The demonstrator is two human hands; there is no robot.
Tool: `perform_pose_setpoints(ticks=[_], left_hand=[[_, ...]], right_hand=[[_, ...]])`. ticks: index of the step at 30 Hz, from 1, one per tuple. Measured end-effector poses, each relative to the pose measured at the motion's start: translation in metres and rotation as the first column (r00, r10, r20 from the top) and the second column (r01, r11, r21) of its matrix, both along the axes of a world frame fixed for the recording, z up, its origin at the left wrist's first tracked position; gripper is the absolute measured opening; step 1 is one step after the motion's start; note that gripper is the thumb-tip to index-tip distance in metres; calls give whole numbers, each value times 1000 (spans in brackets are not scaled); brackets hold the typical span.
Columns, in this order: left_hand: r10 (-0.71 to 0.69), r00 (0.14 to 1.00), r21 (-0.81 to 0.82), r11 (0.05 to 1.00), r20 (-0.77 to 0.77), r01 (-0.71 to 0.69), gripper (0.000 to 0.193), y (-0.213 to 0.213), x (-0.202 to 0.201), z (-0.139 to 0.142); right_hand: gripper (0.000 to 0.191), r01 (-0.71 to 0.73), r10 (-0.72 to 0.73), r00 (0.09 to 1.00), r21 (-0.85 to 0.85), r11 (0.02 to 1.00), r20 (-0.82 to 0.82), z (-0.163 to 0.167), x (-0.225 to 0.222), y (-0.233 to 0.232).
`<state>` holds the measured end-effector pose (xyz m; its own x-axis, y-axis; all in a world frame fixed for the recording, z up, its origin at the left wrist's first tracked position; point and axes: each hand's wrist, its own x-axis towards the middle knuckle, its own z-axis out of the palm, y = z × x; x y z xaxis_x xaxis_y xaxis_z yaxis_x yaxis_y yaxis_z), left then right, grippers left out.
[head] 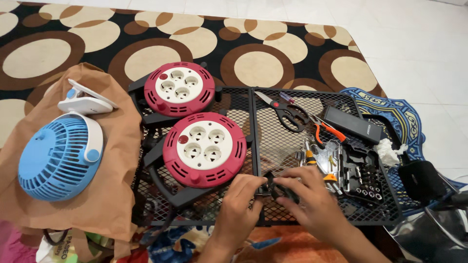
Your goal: The person sits at a mesh table and works on pink multi-socket power strips, handling small components and using a screwdriver and pliers to unscrew and manipulate parts. A blue clip fan, scissors, and a socket set lie on the table while the person picks up, turns over, and works on the small parts by hand.
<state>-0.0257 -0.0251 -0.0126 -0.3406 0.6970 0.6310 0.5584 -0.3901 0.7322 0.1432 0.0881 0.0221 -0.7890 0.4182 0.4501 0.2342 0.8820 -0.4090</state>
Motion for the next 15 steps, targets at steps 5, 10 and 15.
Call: perform_pose_setpoints(ticks=[5, 10, 15], left_hand=[[-23, 1000, 33, 999, 18, 22, 42, -1, 0, 2], [-25, 999, 48, 999, 40, 23, 42, 1, 3, 1], [-39, 998, 62, 997, 45, 36, 42, 1, 3, 0]], right_hand=[[32, -40, 37, 999, -158, 987, -22, 1, -12, -1], [29, -49, 27, 993, -206, 977, -112, -5, -9, -1], [30, -28, 22, 999, -136, 990, -46, -5, -8, -1]])
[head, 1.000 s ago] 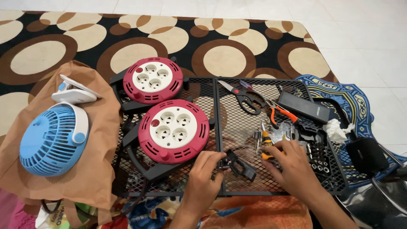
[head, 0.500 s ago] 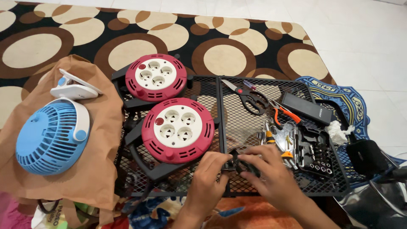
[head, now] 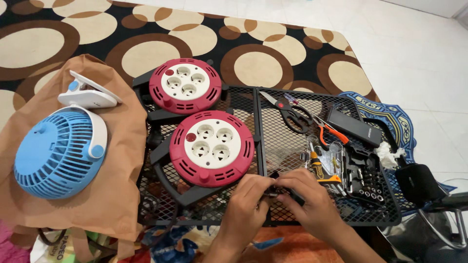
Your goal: The person sits at a mesh table and works on pink multi-socket power strips, handling small components and using a screwdriver and pliers to unscrew and manipulate parts. A blue clip fan, scissors, and a socket set lie on the table while the person picks up, turns over, and works on the small parts by hand.
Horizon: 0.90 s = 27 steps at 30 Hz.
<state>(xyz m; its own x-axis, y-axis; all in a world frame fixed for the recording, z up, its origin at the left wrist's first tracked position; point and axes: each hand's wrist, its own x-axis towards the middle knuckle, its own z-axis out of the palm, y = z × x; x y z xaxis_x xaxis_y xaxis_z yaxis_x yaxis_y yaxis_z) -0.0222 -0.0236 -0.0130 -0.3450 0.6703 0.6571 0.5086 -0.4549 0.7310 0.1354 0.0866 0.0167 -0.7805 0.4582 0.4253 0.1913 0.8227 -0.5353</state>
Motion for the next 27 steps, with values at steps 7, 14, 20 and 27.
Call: perform_pose_setpoints(ticks=[7, 14, 20, 27], left_hand=[[-12, 1000, 2, 1000, 8, 12, 42, 0, 1, 0], [3, 1000, -20, 1000, 12, -2, 42, 0, 2, -1], [19, 1000, -51, 998, -17, -20, 41, 0, 3, -3], [11, 1000, -124, 992, -24, -14, 42, 0, 4, -5]], right_hand=[[28, 28, -24, 999, -154, 988, 26, 2, -2, -1], [24, 34, -28, 999, -228, 973, 31, -2, -2, -1], [25, 55, -50, 998, -216, 975, 31, -5, -1, -1], [39, 260, -285, 951, 196, 946, 116, 9, 34, 9]])
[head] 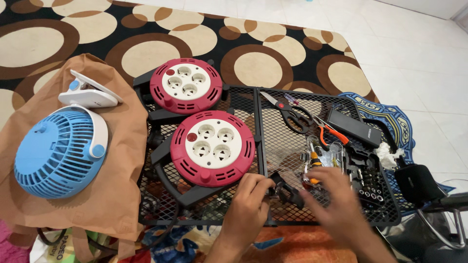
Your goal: The person sits at a mesh table and works on pink multi-socket power strips, handling small components and using a screwdriver and pliers to unscrew and manipulate parts. A blue clip fan, scissors, and a socket set lie on the table while the person picks up, turns over, and works on the small parts by hand.
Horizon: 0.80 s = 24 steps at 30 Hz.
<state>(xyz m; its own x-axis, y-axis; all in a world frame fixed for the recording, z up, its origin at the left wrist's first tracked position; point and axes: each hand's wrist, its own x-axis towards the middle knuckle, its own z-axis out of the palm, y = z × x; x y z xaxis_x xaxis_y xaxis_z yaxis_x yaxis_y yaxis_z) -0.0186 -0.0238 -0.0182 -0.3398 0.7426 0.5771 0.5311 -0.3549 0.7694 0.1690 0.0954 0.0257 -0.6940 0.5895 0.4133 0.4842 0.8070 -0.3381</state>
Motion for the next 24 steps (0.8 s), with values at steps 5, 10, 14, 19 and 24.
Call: perform_pose_setpoints(ticks=[5, 10, 14, 19, 24], left_hand=[[3, 999, 21, 1000, -38, -3, 44, 2, 0, -2], [24, 998, 36, 999, -65, -21, 41, 2, 1, -3], [24, 998, 46, 999, -63, -21, 37, 3, 1, -3], [30, 999, 60, 998, -22, -29, 34, 5, 2, -3], [6, 1000, 56, 998, 7, -6, 34, 5, 3, -3]], right_hand=[[64, 217, -243, 917, 116, 969, 317, 12, 41, 26], [56, 160, -153, 915, 11, 987, 375, -1, 46, 40], [50, 43, -79, 947, 120, 992, 311, -7, 39, 48], [49, -68, -17, 886, 165, 984, 464, -6, 33, 53], [44, -74, 18, 905, 115, 991, 426, 3, 35, 55]])
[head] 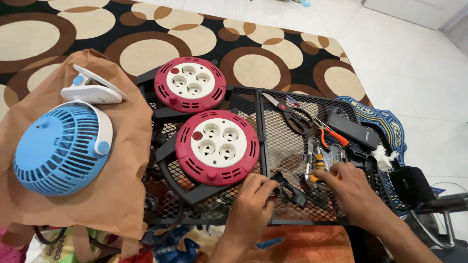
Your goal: The person sits at a mesh table and works on pink multi-socket power strips, handling small components and using a screwdriver and pliers to unscrew and manipulate parts. A blue clip fan, scissors, and a socket set lie on the table while the person picks up, turns over, and works on the small parts by hand.
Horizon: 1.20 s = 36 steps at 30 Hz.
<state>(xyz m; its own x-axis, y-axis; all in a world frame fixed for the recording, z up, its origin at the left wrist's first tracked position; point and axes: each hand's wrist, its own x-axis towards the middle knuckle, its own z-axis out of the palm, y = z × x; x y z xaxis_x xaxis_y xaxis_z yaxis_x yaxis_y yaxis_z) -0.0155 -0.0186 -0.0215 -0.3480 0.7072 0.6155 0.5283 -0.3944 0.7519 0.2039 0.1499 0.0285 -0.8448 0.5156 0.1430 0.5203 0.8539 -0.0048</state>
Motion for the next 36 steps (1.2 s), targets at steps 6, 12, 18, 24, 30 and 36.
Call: perform_pose_setpoints(ticks=[6, 12, 18, 24, 30, 36], left_hand=[[-14, 1000, 0, 1000, 23, 14, 34, 1, 2, 0], [-23, 1000, -10, 1000, 14, 23, 35, 1, 1, -1], [-29, 1000, -15, 999, 6, 29, 35, 1, 0, 1], [-22, 1000, -16, 1000, -9, 22, 34, -1, -2, 2], [-35, 999, -63, 997, 2, 35, 33, -4, -3, 6], [-52, 998, -83, 995, 36, 55, 34, -4, -4, 9]], right_hand=[[29, 215, -366, 785, -334, 918, -501, 18, 14, -9], [31, -102, -821, 373, -899, 427, -432, 14, 27, -20], [23, -178, -740, 390, -834, 522, -547, -12, 13, -30], [20, -193, -797, 382, -884, 426, -467, -22, -9, -41], [22, -83, -786, 460, -901, 425, -413, -26, -11, -48], [19, -103, -752, 499, -891, 442, -431, -32, -8, -46]])
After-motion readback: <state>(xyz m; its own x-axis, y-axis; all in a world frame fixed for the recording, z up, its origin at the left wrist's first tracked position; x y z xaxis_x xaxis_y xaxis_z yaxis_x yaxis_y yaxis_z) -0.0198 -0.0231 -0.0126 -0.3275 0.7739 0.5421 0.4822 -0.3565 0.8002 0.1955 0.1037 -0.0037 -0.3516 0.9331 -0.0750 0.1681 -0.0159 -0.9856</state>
